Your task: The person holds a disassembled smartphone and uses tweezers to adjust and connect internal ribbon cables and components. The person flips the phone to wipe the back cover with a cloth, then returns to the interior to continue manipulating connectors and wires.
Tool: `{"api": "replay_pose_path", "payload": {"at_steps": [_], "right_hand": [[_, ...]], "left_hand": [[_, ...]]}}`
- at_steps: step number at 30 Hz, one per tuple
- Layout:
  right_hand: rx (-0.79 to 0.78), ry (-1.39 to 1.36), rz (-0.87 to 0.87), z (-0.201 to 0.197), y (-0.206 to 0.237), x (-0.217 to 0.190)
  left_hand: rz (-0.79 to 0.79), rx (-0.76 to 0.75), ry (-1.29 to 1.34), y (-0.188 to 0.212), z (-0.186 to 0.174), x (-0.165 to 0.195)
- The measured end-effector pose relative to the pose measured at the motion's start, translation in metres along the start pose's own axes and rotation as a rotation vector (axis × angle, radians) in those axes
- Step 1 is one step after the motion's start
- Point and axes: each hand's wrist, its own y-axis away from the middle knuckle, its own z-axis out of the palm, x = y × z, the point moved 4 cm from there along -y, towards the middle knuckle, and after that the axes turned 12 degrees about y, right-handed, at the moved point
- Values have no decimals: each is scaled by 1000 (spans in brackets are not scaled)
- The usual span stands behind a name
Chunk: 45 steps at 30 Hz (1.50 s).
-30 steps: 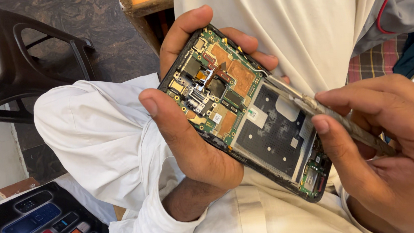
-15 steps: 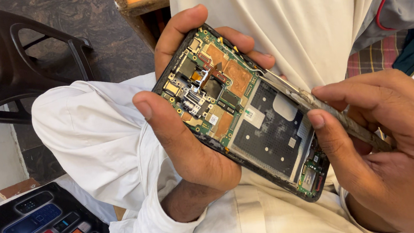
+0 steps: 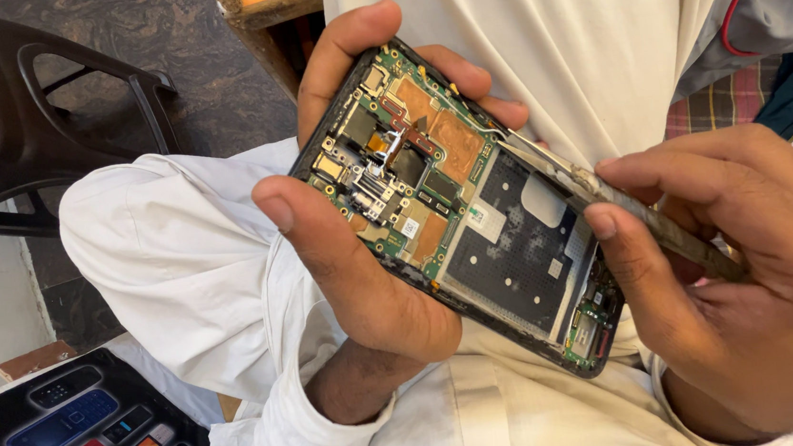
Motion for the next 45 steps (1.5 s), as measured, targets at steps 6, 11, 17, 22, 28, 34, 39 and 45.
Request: {"api": "replay_pose_path", "payload": {"at_steps": [6,11,17,22,28,34,39,45], "right_hand": [[8,34,-69,5,3,2],[9,7,-85,10,8,3],[22,120,-148,14,8,4],[2,-26,-55,20,13,11],[22,-48,-25,25,18,15],[68,-25,-8,28,19,13],[88,-52,7,31,22,15],[107,-65,-27,35,26,20]], "left_hand": [[7,-3,30,0,-3,-1],[18,-2,56,2,-5,-3],[33,6,24,4,-7,-5],[12,-12,22,4,-9,-3],[-19,-24,7,1,-11,-1],[-26,0,60,1,-11,-4],[-16,5,76,-1,-11,-5],[-13,12,81,-1,-11,-5]]}}
